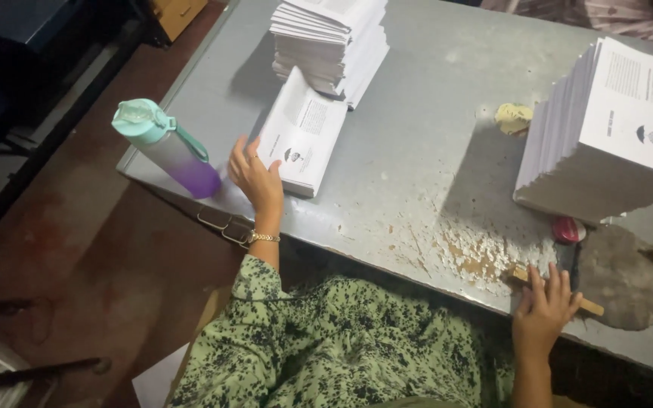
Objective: Folding printed paper sheets and using a wooden block to sharpen the creases.
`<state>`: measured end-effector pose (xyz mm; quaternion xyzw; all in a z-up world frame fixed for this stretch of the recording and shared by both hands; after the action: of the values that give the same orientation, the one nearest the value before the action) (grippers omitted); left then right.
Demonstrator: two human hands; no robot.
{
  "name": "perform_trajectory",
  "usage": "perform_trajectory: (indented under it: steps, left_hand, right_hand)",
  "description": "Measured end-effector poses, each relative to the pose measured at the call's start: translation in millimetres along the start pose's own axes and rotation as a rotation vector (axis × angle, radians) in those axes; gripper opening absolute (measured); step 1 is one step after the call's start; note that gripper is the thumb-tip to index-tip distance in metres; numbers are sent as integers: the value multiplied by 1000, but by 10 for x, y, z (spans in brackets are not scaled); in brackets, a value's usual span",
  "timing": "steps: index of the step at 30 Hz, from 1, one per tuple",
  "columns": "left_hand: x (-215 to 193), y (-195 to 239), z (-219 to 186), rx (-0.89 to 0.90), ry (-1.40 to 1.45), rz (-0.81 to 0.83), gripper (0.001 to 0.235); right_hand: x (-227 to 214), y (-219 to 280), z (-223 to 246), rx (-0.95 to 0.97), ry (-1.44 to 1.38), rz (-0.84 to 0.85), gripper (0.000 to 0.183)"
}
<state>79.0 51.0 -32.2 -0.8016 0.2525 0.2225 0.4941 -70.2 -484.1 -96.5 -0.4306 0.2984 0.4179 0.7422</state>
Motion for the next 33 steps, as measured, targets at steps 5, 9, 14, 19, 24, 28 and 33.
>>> perform_trajectory:
  steps: [5, 9, 14, 19, 24, 28, 33]
  left_hand:
    - [-154, 151, 37, -108, 409, 11, 27]
    - [-291, 573, -131, -487, 777, 181, 24]
    - [-236, 1363, -800, -875, 1048, 557, 35]
    - [-177, 1908, -981, -738, 1057, 777, 62]
    - [-300, 1868, -1069, -9, 766, 958, 93]
    - [-400, 1771, -1073, 133, 749, 1070, 102]
    - [-475, 1671, -1101, 141, 756, 1059, 83]
  right_hand:
    - [-43, 1, 57, 15, -3, 21, 47]
    - [-30, 44, 60, 29, 18, -145, 58]
    - [-160, 269, 856, 26, -229, -208, 31]
    - [204, 451, 1236, -143, -448, 103, 40]
    - [262, 531, 1181, -308, -272, 417, 75]
    - [165, 473, 1186, -315, -239, 511, 69]
    - [109, 484, 1206, -355, -174, 481, 57]
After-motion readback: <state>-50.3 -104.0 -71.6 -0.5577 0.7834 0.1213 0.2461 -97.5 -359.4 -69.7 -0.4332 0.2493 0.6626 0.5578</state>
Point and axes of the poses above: each hand's wrist, its own y-axis away from the middle knuckle, its own x-axis out of the palm, z = x × y, the point moved 2 cm from there along -y, towards the middle knuckle, and after that the axes turned 9 degrees about x, right-handed, at the moved point
